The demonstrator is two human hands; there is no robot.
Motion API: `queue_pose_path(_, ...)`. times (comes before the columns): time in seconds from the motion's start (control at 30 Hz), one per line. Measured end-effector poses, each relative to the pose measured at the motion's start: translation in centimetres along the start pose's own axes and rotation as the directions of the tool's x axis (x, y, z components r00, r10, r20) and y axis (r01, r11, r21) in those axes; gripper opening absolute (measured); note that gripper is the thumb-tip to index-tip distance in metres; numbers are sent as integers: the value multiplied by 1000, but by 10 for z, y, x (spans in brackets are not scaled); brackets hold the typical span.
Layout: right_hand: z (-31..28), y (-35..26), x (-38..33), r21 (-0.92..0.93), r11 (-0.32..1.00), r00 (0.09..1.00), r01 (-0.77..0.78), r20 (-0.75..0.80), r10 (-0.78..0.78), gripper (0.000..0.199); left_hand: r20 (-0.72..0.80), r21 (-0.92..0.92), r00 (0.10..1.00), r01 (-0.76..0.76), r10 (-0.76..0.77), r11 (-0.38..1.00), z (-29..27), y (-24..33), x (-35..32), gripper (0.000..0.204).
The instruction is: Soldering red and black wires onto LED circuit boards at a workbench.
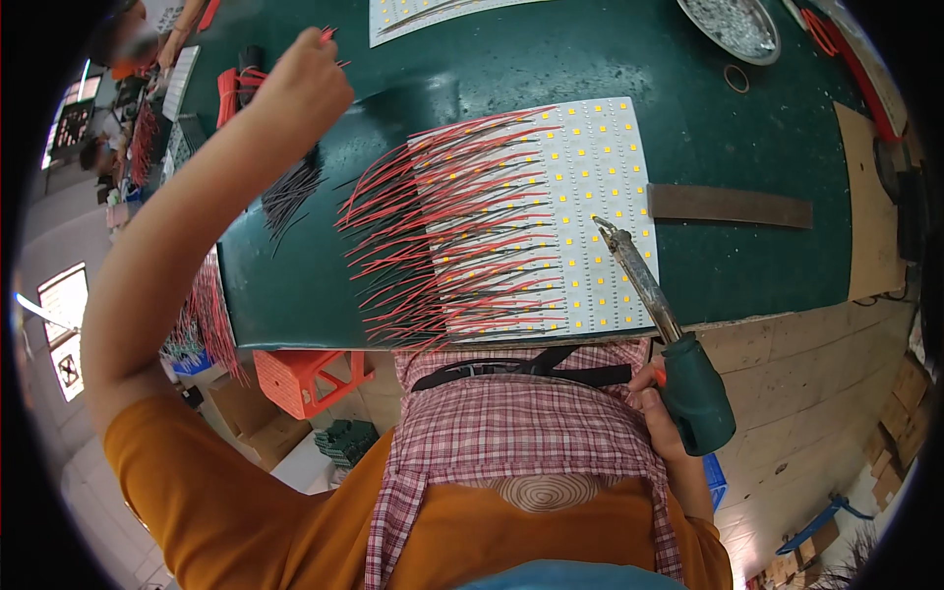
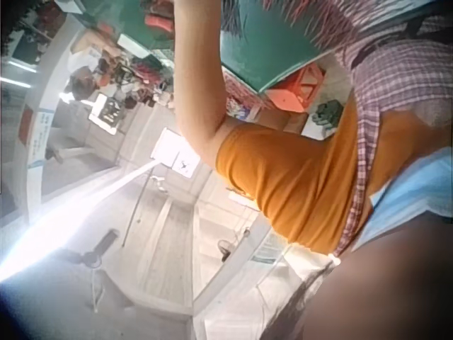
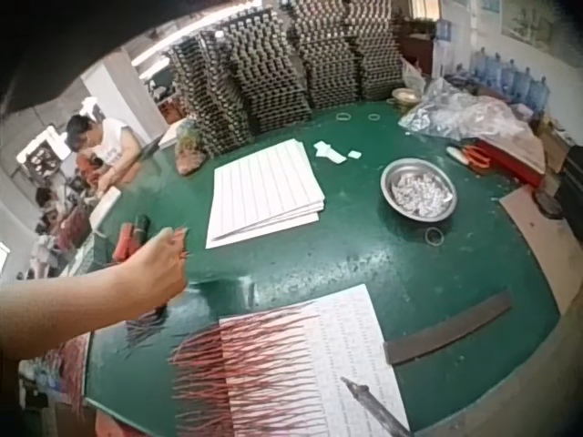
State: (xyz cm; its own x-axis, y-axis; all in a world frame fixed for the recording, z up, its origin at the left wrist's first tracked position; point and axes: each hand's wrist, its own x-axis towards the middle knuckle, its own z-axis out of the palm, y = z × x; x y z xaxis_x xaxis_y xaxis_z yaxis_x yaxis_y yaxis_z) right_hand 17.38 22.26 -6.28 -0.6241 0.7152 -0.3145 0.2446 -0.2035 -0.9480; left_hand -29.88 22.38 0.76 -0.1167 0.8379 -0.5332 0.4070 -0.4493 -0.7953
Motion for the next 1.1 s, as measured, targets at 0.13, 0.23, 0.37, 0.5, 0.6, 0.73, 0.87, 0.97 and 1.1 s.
queue_pose_path(0.13,0,1,0,-309,946,994,99,71,-81,14,26,13,998,-66,65,998,-3,29,24,7)
queue_pose_path(0.23,3,2,-1,-76,997,998,1,-56,-5,9,47,6,996,-72,72,997,-2,34,26,8)
queue_pose_path(0.37,1,-2,3,-178,984,1000,-19,-2,19,13,73,-73,997,-3,8,997,4,32,23,9)
queue_pose_path(0.5,-2,-8,8,-285,958,998,-45,27,55,19,0,-170,1000,18,-19,985,1,31,22,8)
queue_pose_path(0.6,0,-10,10,-209,978,1000,-12,11,14,22,25,-282,986,167,-167,945,-8,14,15,8)
queue_pose_path(0.73,-4,-11,16,-261,965,1000,-8,19,13,20,-88,-980,724,59,-684,188,-24,5,-7,10)
queue_pose_path(0.87,-7,-15,23,-215,977,994,-12,101,34,17,215,-840,294,-430,-931,-330,-29,27,-9,10)
queue_pose_path(0.97,-3,-20,23,-241,970,992,-33,110,61,15,424,-700,167,-563,-890,-439,-24,53,1,12)
queue_pose_path(1.1,4,-26,24,-90,992,996,-85,-20,83,13,384,-702,249,-547,-889,-456,-17,74,6,13)
